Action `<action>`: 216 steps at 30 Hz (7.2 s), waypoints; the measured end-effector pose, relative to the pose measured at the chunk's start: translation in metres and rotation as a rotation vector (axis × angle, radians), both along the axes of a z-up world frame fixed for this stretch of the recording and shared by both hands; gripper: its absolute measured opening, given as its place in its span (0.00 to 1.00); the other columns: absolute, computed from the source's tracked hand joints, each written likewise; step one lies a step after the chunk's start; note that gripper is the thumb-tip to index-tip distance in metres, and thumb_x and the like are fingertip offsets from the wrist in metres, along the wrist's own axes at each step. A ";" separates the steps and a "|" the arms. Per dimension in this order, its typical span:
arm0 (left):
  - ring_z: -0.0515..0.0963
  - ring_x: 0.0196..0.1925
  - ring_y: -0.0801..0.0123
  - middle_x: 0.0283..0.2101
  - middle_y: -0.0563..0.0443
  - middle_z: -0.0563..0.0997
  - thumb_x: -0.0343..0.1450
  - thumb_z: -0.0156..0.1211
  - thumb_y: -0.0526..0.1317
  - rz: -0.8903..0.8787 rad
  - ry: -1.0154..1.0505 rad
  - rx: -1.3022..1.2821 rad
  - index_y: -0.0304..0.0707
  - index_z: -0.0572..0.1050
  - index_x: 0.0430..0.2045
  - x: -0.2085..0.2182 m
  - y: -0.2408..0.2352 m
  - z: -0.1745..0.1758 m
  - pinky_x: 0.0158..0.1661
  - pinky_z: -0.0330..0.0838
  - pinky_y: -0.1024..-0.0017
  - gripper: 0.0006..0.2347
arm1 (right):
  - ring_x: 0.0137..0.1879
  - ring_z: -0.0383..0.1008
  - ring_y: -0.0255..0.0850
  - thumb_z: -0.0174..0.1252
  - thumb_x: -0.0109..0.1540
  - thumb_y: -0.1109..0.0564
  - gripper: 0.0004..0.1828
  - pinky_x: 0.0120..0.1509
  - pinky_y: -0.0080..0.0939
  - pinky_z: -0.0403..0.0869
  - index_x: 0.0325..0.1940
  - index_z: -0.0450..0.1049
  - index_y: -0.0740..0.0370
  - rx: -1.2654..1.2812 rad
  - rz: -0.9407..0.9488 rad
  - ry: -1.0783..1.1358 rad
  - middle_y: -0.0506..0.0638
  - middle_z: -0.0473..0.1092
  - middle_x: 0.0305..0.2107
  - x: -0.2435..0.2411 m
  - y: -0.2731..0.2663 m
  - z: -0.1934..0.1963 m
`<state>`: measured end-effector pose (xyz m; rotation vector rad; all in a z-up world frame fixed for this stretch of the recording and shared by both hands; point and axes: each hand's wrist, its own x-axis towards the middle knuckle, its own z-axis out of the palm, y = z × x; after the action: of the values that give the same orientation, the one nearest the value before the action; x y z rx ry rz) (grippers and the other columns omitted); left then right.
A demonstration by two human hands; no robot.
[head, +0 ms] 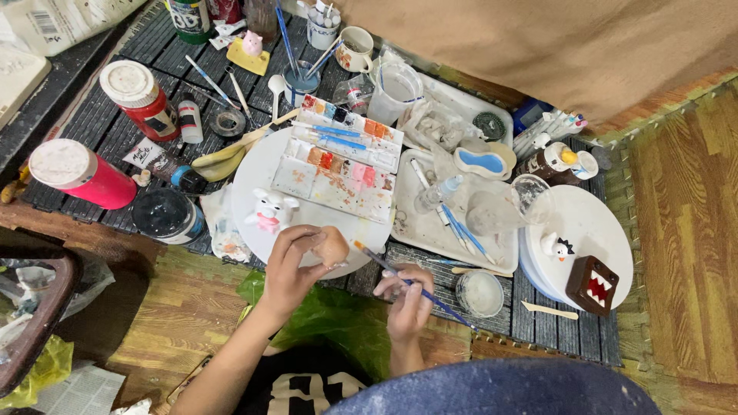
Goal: The person paints a small figurine using a brush and paint from a palette. They repeatedly dip the brush into water and apply paint to the figurine's surface while rotating it in their hand.
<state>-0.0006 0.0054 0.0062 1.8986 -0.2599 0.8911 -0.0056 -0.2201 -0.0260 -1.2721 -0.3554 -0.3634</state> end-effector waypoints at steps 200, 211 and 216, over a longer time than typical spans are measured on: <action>0.73 0.58 0.67 0.58 0.49 0.65 0.60 0.77 0.24 0.437 -0.153 -0.539 0.37 0.65 0.53 -0.026 0.169 0.002 0.60 0.75 0.66 0.30 | 0.37 0.80 0.46 0.65 0.61 0.47 0.10 0.42 0.46 0.76 0.42 0.79 0.53 -1.398 0.733 -0.137 0.51 0.78 0.31 0.220 0.268 0.086; 0.75 0.58 0.64 0.59 0.48 0.67 0.61 0.77 0.26 0.423 -0.189 -0.533 0.37 0.65 0.53 -0.038 0.176 0.006 0.61 0.76 0.62 0.29 | 0.39 0.79 0.54 0.68 0.57 0.44 0.12 0.41 0.54 0.75 0.37 0.79 0.50 -1.582 0.643 -0.360 0.53 0.77 0.29 0.222 0.312 0.062; 0.75 0.57 0.65 0.58 0.48 0.67 0.61 0.77 0.27 0.423 -0.159 -0.523 0.35 0.66 0.53 -0.028 0.177 0.005 0.58 0.78 0.64 0.28 | 0.34 0.79 0.49 0.64 0.63 0.40 0.15 0.37 0.50 0.75 0.40 0.77 0.53 -1.528 0.563 -0.221 0.52 0.77 0.29 0.244 0.297 0.086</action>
<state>-0.0291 0.1821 0.0112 1.4114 0.2744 1.2527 0.2385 0.0768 0.0596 -2.4938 -1.2893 0.3841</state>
